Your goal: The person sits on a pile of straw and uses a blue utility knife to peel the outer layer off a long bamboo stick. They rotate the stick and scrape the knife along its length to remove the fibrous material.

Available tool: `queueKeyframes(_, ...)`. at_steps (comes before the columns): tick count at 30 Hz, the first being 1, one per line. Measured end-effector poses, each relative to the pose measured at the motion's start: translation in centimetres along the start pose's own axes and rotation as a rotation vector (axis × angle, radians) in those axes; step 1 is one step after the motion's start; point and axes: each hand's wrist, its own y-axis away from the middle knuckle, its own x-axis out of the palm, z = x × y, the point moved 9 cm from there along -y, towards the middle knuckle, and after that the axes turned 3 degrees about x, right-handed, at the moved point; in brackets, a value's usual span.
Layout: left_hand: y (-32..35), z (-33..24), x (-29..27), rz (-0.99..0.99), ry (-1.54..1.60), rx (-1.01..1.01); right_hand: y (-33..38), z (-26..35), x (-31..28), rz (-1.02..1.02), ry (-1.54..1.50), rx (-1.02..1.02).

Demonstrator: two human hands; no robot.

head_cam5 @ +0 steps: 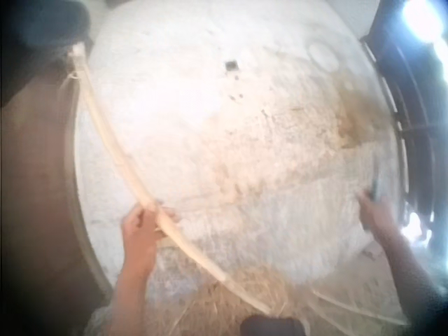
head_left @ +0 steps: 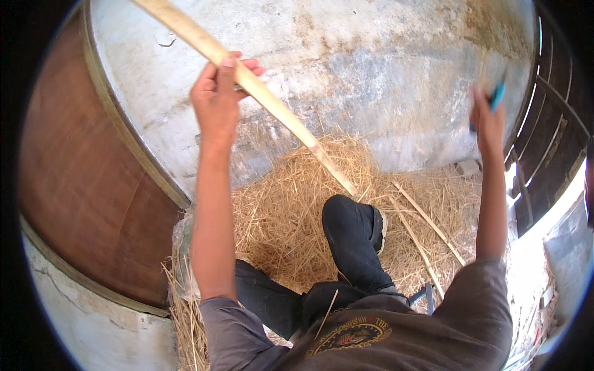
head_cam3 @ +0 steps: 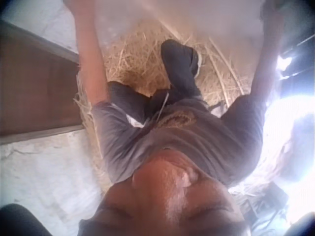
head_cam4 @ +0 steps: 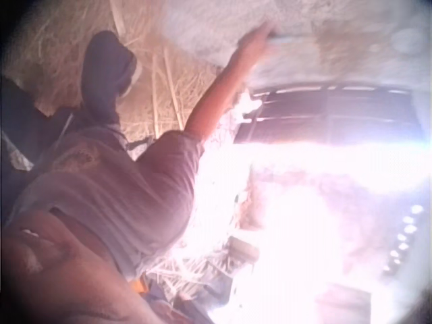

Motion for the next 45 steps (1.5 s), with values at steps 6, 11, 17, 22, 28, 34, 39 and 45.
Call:
queueKeyframes(6,-1.0,-0.4,-6.0,-0.248,0.245,-0.001,15.6,-36.6,-28.1,0.109,1.500,-0.162)
queueKeyframes(11,1.7,-0.5,-10.0,-0.474,0.209,0.054,25.8,-29.4,-6.3,0.435,0.722,0.504)
queueKeyframes(17,10.6,4.8,-9.0,-0.624,0.460,-0.047,22.5,-14.7,10.9,0.492,-0.216,0.636)
queueKeyframes(22,21.5,8.0,-10.6,-0.842,0.546,-0.185,19.7,-11.5,18.3,0.277,-0.712,0.595)
queueKeyframes(28,31.6,10.6,-12.8,-0.949,0.485,-0.350,20.7,-12.3,24.4,0.469,-0.775,0.668)
queueKeyframes(34,39.5,11.3,-9.1,-0.457,0.292,-0.950,20.8,-17.6,29.9,0.645,-0.623,0.719)
queueKeyframes(39,34.4,6.7,-7.4,0.057,-0.499,-0.626,22.0,-20.5,33.3,0.870,-0.494,0.697)
queueKeyframes(45,22.9,16.2,-5.2,0.307,-0.490,-0.436,21.7,-20.1,35.6,1.023,-0.286,0.643)
